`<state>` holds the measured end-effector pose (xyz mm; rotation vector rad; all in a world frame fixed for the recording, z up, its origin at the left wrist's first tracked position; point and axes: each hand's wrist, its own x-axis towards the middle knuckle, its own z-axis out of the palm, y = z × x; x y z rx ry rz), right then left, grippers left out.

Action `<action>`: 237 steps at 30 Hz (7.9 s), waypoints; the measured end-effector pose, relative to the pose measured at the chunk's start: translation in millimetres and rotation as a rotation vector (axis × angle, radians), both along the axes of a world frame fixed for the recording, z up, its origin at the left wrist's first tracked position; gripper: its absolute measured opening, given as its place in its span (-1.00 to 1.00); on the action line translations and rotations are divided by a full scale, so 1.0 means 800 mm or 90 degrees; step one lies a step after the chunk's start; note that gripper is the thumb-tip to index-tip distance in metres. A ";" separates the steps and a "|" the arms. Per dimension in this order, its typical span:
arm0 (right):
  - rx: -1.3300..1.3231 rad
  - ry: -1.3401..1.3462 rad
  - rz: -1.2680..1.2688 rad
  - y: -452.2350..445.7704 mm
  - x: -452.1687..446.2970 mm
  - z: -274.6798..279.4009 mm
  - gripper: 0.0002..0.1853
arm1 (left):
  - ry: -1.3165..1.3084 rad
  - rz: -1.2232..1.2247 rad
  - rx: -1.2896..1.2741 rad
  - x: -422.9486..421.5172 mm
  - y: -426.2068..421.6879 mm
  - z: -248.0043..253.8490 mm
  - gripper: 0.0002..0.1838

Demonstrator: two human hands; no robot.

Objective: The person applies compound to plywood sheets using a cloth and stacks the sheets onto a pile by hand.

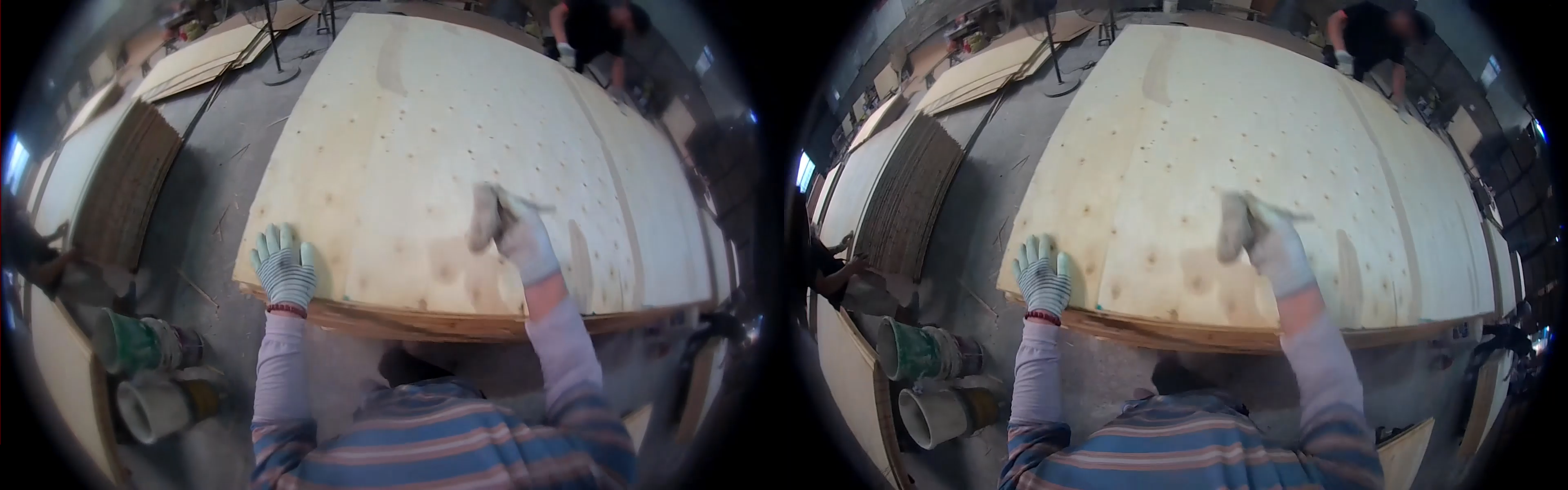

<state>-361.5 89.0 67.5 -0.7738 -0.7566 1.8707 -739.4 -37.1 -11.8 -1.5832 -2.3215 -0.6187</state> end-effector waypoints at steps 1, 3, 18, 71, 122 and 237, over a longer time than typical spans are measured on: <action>0.013 0.000 -0.013 0.050 -0.043 0.002 -0.69 | -0.002 0.003 -0.020 -0.009 0.004 0.001 -0.46; -0.043 0.066 -0.028 0.162 -0.119 0.000 -0.76 | -0.023 0.033 -0.054 0.001 0.007 0.011 -0.43; 0.614 -0.826 0.235 0.390 -0.271 -0.045 -0.71 | -0.113 -0.038 -0.179 -0.011 0.017 0.036 -0.38; 0.103 0.312 -1.676 -0.846 -0.826 -0.308 -0.37 | -0.135 -1.923 -0.235 0.061 -0.526 -0.183 -0.47; 0.004 0.048 -2.025 -1.624 0.101 -0.631 -0.57 | 0.469 -1.648 -0.129 0.909 -1.056 -0.579 -0.32; -1.470 -0.270 -1.501 -1.617 0.766 -0.687 -0.69 | 0.521 -1.811 -0.385 1.279 -1.167 -0.568 -0.31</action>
